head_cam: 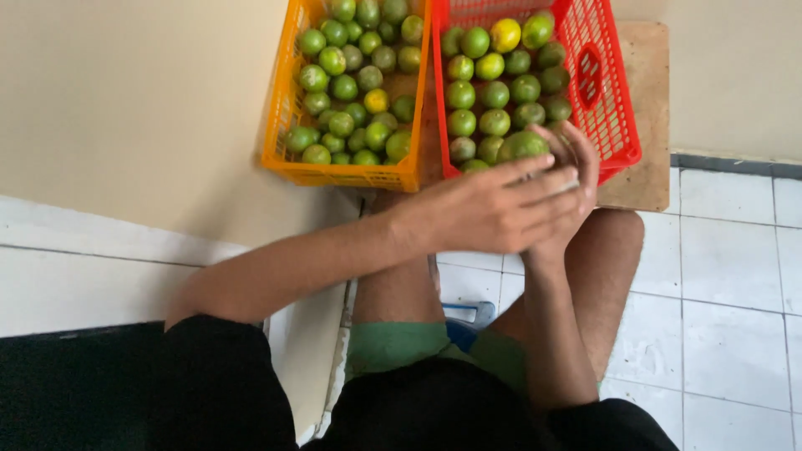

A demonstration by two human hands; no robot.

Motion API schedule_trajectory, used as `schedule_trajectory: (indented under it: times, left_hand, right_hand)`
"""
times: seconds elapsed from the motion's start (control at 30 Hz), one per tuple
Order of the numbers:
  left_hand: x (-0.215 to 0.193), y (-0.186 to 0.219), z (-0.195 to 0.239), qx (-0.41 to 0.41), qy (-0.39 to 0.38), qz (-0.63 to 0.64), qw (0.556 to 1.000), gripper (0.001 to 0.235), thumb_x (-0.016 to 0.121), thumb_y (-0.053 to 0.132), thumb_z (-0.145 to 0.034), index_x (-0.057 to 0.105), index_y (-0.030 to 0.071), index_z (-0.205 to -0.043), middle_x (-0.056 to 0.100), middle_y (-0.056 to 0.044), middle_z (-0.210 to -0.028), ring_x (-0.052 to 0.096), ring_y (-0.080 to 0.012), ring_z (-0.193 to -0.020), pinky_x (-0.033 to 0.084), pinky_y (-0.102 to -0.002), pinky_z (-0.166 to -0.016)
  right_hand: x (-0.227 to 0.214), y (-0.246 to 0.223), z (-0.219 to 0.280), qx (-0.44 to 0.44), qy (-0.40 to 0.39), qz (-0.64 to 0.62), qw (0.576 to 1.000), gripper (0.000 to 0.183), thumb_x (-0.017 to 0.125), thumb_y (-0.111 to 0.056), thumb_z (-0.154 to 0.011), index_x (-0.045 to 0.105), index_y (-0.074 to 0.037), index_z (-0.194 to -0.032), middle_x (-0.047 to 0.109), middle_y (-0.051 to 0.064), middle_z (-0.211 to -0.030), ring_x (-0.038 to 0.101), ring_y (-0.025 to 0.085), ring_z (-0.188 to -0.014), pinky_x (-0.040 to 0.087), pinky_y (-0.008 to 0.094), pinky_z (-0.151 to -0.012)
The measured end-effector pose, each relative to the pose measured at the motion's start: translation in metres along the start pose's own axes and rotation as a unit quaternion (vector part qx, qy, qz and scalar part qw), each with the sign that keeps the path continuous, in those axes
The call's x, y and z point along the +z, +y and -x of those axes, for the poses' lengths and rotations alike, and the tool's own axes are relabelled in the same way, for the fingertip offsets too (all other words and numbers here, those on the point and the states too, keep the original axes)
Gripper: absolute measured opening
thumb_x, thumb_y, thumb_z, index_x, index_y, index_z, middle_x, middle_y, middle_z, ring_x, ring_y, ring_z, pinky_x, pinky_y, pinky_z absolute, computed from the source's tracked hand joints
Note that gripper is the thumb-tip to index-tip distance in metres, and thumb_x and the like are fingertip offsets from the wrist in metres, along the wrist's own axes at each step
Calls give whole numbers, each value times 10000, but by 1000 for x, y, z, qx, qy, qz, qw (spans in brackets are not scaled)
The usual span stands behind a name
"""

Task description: The person sits on the floor and wipes green citrus fruits with a white cloth. They pick fruits from a red basket, wipe them, and place them into a yellow basket, repeating this process for multiple fruits.

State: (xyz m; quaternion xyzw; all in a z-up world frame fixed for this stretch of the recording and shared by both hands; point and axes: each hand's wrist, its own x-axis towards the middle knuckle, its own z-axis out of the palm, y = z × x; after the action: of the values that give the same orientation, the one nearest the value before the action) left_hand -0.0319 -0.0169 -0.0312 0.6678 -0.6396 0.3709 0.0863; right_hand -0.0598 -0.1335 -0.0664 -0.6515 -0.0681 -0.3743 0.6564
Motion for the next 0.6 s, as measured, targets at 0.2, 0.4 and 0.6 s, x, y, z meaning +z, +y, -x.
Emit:
schedule_trajectory:
  times: [0.2,0.4,0.6]
  left_hand:
    - [-19,-17,-6,-21,4,-71,997,247,599,131,-1087,669,19,-1296,622,-159,-1383,563,-368,-1311,435,-518,-1152]
    - [-29,-13,2,-26,0,-79,997,268,583,156,-1086,685,45,-1307,653,-121,-1361,565,-322,-1308,417,-490,-1165]
    - [-11,-15,17,-2,38,-32,999,261,559,165,-1084,687,70,-1291,668,-101,-1344,593,-302,-1287,441,-477,-1143]
  right_hand:
    - [-7,-4,6,-60,-20,45,997,320,792,68,-857,569,68,-1086,612,242,-1032,604,340,-1006,495,428,-936]
    - [-17,22,11,-101,-51,30,993,402,879,8,-821,629,130,-1112,592,271,-1094,580,414,-1046,464,467,-983]
    - [-16,31,13,-83,-130,19,988,470,699,-72,-982,534,99,-1387,573,287,-1286,556,411,-1240,437,520,-1064]
